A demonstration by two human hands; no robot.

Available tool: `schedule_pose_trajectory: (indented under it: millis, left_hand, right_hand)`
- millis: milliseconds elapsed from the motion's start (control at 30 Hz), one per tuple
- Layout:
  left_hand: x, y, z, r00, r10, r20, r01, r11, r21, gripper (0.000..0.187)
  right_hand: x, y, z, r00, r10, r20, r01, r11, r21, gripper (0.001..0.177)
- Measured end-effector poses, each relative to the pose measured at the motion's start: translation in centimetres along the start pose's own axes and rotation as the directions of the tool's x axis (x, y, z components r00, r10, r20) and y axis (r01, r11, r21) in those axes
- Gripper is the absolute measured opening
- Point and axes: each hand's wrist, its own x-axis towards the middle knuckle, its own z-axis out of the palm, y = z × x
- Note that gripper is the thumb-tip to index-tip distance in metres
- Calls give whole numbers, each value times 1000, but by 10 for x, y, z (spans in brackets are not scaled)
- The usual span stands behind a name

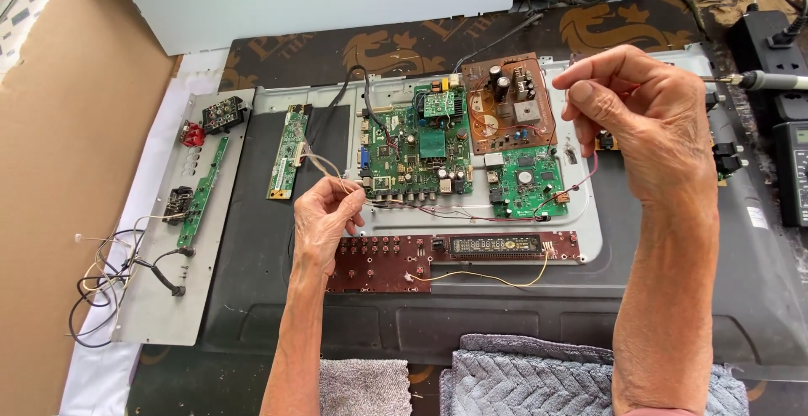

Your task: The person works on a disassembled television, handling various wires and circuit boards. They twist and connect multiple wires together by hand, manipulating them over the exposed internal components of the device.

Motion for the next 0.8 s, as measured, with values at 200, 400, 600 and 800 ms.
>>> schedule_pose_trajectory:
  millis: [200,400,600,800]
  left_hand:
    - [-5,-9,-9,995,-80,-54,88,981,175,4]
    - [-6,-8,-9,998,18,-64,10,914,406,6]
    - [-8,-11,-13,995,38,-90,10,878,479,14]
    - [-8,-18,-9,985,59,-159,68,721,689,11]
  right_hand:
    - [1,0,3,1000,13,-3,-14,999,-39,9]
    - [1,0,8,1000,8,12,-8,998,-69,11]
    - [3,4,11,1000,12,21,-11,997,-71,10]
    - [6,11,15,998,-16,66,21,997,-74,9]
